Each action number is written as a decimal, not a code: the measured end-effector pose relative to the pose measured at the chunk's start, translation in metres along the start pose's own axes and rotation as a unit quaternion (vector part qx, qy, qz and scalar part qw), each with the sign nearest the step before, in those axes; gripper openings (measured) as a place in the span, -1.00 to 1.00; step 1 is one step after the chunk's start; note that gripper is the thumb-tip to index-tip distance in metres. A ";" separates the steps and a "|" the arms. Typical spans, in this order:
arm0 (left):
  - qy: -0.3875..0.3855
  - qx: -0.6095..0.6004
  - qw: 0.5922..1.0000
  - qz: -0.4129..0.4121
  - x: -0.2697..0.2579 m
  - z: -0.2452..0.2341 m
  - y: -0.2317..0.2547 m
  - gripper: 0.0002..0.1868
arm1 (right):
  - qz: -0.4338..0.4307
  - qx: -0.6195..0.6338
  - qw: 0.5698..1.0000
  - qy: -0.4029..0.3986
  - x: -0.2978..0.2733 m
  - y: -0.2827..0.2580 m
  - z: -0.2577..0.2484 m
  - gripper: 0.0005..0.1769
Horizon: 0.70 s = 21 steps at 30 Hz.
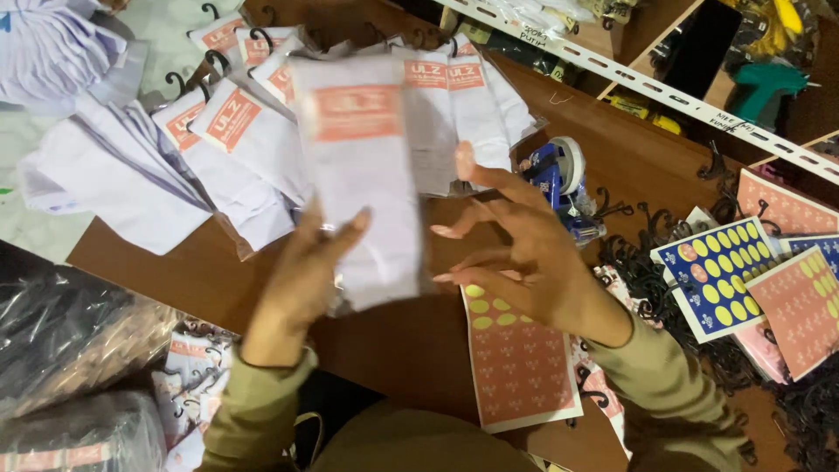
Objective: The person places small, patterned paper sheets into clear plastic bags containing white folded items. They then seal the bags using a handheld tape dispenser and arrange the packaged items on the table.
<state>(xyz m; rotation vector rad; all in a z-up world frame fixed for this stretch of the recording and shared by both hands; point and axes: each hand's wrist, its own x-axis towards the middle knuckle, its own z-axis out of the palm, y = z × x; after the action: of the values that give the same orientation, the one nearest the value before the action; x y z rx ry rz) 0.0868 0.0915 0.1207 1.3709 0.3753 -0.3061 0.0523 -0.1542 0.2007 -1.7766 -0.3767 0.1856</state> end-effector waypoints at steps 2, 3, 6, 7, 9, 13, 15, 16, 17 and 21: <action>-0.113 0.046 0.992 0.044 -0.023 0.021 0.005 -0.47 | -0.056 0.037 0.998 -0.011 0.001 0.015 0.007 -0.48; -0.112 0.045 0.992 0.045 -0.029 0.025 0.007 -0.47 | -0.057 0.038 0.998 -0.013 -0.001 0.023 0.008 -0.48; -0.204 0.059 0.961 0.177 -0.045 0.038 0.008 -0.37 | -0.191 -0.096 0.976 -0.042 -0.006 0.052 0.009 -0.18; -0.193 0.068 0.965 0.165 -0.049 0.040 0.003 -0.41 | -0.272 -0.194 0.943 0.010 -0.007 0.064 0.009 -0.02; -0.182 0.077 0.968 0.153 -0.054 0.042 -0.011 -0.44 | -0.347 -0.289 0.890 0.061 -0.008 0.078 0.009 0.17; -0.165 0.084 0.970 0.156 -0.037 0.036 -0.039 -0.36 | -0.295 -0.165 0.925 0.176 -0.032 0.053 0.008 -0.06; -0.110 0.144 0.938 0.295 0.005 0.020 -0.042 -0.45 | -0.150 -0.084 0.969 0.179 -0.044 0.040 0.002 -0.13; 0.013 0.279 0.881 0.381 0.037 0.008 -0.041 -0.55 | -0.200 -0.086 0.967 0.131 -0.045 0.041 -0.004 -0.06; 0.134 0.403 0.784 0.453 0.070 -0.004 -0.039 -0.61 | -0.251 -0.089 0.960 0.084 -0.046 0.043 -0.011 0.16; 0.198 0.562 0.743 0.303 0.173 -0.041 -0.078 0.06 | -0.269 -0.084 0.954 0.097 -0.043 0.034 -0.007 0.06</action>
<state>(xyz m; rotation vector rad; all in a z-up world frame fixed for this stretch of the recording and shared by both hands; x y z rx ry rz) 0.2065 0.1192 -0.0292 2.6834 0.0196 0.4183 0.0198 -0.1826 0.1660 -1.7711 -0.7343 -0.4156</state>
